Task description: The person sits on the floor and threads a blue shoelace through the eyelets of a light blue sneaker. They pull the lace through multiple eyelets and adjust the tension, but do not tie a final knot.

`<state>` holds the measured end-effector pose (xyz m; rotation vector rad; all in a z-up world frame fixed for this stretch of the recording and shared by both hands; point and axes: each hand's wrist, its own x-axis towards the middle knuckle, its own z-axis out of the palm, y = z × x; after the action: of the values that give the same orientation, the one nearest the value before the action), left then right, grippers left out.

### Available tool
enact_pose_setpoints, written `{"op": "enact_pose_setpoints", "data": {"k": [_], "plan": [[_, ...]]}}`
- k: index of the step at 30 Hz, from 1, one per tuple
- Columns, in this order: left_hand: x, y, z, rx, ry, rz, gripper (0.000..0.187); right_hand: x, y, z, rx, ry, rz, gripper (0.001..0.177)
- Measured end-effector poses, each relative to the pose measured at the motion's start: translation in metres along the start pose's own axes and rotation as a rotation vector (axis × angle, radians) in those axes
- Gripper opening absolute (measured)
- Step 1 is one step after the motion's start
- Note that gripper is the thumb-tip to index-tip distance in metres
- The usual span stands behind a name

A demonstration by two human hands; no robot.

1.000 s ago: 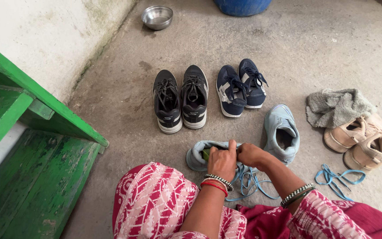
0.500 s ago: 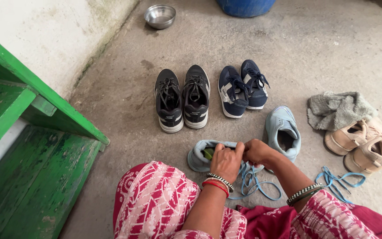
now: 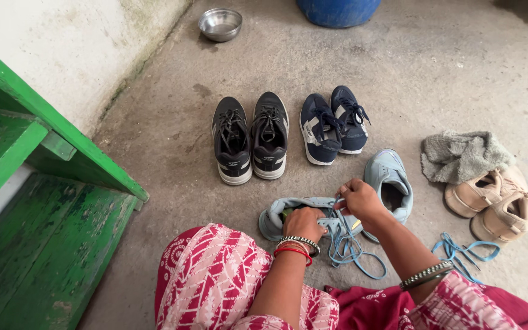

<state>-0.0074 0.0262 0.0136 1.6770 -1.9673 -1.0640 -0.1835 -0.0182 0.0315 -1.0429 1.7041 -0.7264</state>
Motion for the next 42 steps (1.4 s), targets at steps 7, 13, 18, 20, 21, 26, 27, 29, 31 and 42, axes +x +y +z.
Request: {"op": "enact_pose_setpoints", "data": {"k": [7, 13, 18, 20, 21, 26, 27, 29, 31, 42], "plan": [[0.007, -0.009, 0.01, 0.089, -0.037, 0.013, 0.028, -0.018, -0.02, -0.011, 0.391, -0.004, 0.043, 0.019], [0.009, -0.011, 0.011, 0.148, -0.037, 0.009, 0.03, -0.042, -0.11, -0.096, 0.537, 0.14, -0.319, 0.017], [0.006, -0.01, 0.01, 0.148, -0.03, 0.006, 0.034, -0.114, -0.183, -0.165, 0.77, 0.09, -0.633, 0.013], [0.006, -0.008, 0.007, 0.155, -0.028, 0.011, 0.034, -0.139, -0.195, -0.168, 0.78, 0.074, -0.675, 0.012], [0.006, -0.006, 0.006, 0.155, -0.033, 0.008, 0.033, -0.15, -0.197, -0.167, 0.796, 0.082, -0.686, 0.012], [0.0, -0.001, 0.004, 0.146, -0.034, -0.035, 0.033, -0.187, -0.199, -0.15, 0.917, 0.045, -0.727, 0.013], [-0.001, -0.001, 0.003, 0.155, -0.036, -0.027, 0.033, -0.193, -0.199, -0.147, 0.964, 0.022, -0.736, 0.013], [-0.001, -0.001, 0.002, 0.171, -0.04, -0.005, 0.034, -0.206, -0.199, -0.143, 1.009, -0.016, -0.761, 0.013], [-0.001, 0.0, 0.001, 0.176, -0.049, -0.004, 0.034, -0.216, -0.199, -0.138, 1.01, -0.052, -0.791, 0.013], [-0.001, 0.0, 0.005, 0.195, -0.031, 0.002, 0.028, -0.25, -0.151, -0.105, 1.321, -0.65, -0.795, 0.013]]}}
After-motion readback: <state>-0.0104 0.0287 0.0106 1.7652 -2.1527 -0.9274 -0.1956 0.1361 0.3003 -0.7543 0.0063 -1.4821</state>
